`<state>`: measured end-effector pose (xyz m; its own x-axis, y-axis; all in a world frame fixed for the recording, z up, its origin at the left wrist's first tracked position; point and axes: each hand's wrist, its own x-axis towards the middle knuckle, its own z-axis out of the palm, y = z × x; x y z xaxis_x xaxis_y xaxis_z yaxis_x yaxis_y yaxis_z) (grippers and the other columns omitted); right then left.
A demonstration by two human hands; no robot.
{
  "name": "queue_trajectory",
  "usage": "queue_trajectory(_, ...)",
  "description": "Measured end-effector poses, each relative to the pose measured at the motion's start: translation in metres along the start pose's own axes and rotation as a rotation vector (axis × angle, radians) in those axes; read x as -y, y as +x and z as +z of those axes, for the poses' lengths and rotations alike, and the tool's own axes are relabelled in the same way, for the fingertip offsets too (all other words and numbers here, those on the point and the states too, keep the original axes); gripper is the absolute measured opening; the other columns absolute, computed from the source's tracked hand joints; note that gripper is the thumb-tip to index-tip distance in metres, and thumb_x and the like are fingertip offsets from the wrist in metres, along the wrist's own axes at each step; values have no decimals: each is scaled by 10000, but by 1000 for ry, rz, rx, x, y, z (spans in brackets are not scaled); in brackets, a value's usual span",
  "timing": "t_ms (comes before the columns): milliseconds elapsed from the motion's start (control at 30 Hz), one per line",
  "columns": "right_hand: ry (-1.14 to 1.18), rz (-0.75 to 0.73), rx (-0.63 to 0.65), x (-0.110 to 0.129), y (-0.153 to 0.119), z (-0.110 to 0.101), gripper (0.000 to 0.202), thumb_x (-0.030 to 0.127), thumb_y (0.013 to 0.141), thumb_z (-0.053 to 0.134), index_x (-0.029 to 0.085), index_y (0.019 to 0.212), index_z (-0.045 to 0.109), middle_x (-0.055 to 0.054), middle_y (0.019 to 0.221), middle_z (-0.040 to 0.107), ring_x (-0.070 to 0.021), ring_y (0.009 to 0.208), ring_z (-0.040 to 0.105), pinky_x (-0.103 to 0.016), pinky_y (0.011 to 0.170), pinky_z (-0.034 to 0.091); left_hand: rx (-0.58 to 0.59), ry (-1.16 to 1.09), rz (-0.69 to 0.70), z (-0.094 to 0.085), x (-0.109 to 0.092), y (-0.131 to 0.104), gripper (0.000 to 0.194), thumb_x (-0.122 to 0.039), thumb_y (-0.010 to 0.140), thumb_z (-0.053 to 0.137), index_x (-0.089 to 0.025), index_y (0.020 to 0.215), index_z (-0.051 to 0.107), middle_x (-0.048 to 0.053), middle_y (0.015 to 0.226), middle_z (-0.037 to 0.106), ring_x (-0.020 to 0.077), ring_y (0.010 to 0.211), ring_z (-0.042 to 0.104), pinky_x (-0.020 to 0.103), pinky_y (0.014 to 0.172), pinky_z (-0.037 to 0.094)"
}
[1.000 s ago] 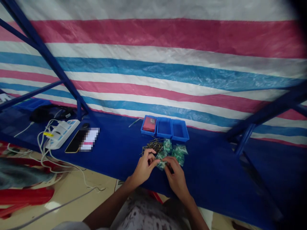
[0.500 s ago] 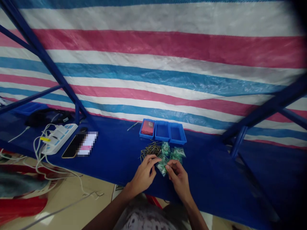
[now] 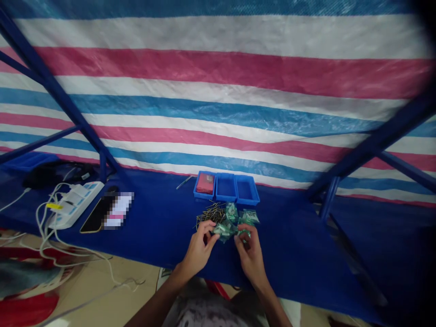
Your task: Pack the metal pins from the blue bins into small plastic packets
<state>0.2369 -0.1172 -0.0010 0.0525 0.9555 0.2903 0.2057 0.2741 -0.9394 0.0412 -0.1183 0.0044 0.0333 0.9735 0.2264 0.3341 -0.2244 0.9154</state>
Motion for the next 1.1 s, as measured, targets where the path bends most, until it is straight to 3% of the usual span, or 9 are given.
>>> queue_trajectory(67, -86, -87, -8, -4, -3, 3, 234, 364, 1022, 604, 257, 1230, 601, -139, 1311, 595, -176, 722, 603, -335, 657, 558, 16, 4, 1, 0, 0, 0, 259, -402, 1019, 628, -227, 1208, 600, 22, 966, 709, 148, 733, 624, 285, 761, 525)
queue_trajectory(133, -161, -150, 32, -5, -5, 5, 222, 331, 1024, 592, 268, 1234, 626, -143, 1361, 590, -188, 742, 623, -358, 693, 570, 44, 2, -3, 0, 0, 0, 246, -397, 1014, 634, -231, 1196, 624, 27, 977, 723, 152, 737, 627, 287, 760, 520)
queue_trajectory(367, -217, -108, 163, 8, -5, 0, 177, 384, 1043, 590, 265, 1082, 715, -68, 988, 717, -254, 885, 667, -347, 793, 537, 120, 11, 13, -5, -7, 0, 248, -377, 1033, 604, -256, 1236, 678, 3, 859, 696, 158, 722, 628, 273, 713, 509)
queue_trajectory(567, -57, 93, 142, 13, -2, -1, 371, 506, 1043, 567, 217, 829, 662, 17, 681, 560, -168, 618, 507, -260, 578, 402, 116, 157, 206, -6, -20, -3, 406, -200, 1018, 536, -293, 1411, 570, 105, 1387, 588, 234, 1171, 623, 381, 999, 540)
queue_trajectory(667, -14, 119, 157, 10, -2, 0, 399, 537, 1031, 579, 205, 836, 683, 30, 643, 528, -149, 584, 473, -249, 548, 372, 159, 229, 306, -5, -23, -4, 529, -92, 945, 560, -293, 1434, 549, 101, 1408, 580, 256, 1299, 561, 424, 1107, 492)
queue_trajectory(833, -14, 141, 160, 5, -2, 1, 520, 552, 1050, 532, 199, 675, 606, 21, 599, 516, -149, 573, 490, -257, 566, 395, 195, 257, 320, -3, -13, -5, 232, -196, 1033, 580, -267, 1237, 668, 70, 1159, 710, 241, 1094, 646, 399, 989, 532)
queue_trajectory(900, -28, 118, 137, 4, -2, 1, 495, 529, 1072, 488, 201, 733, 636, -2, 665, 571, -166, 625, 538, -267, 599, 430, 151, 230, 254, -2, -7, -5, 169, -267, 1067, 557, -246, 1178, 683, 58, 1021, 716, 218, 959, 667, 359, 894, 544)
queue_trajectory(967, -15, 81, 95, 5, -3, 1, 355, 494, 1070, 503, 208, 986, 696, -32, 822, 639, -182, 699, 579, -269, 616, 464, 99, 208, 185, -2, -3, -5, 185, -309, 1079, 541, -228, 1172, 679, 46, 944, 692, 197, 869, 665, 323, 821, 536)
queue_trajectory(1100, 33, 15, 113, 7, -4, 1, 340, 384, 1023, 608, 264, 1340, 596, -107, 1255, 615, -185, 802, 616, -279, 616, 518, 86, 241, 140, -2, -6, -3, 188, -347, 1075, 539, -217, 1039, 670, 35, 892, 647, 193, 841, 629, 292, 762, 493)
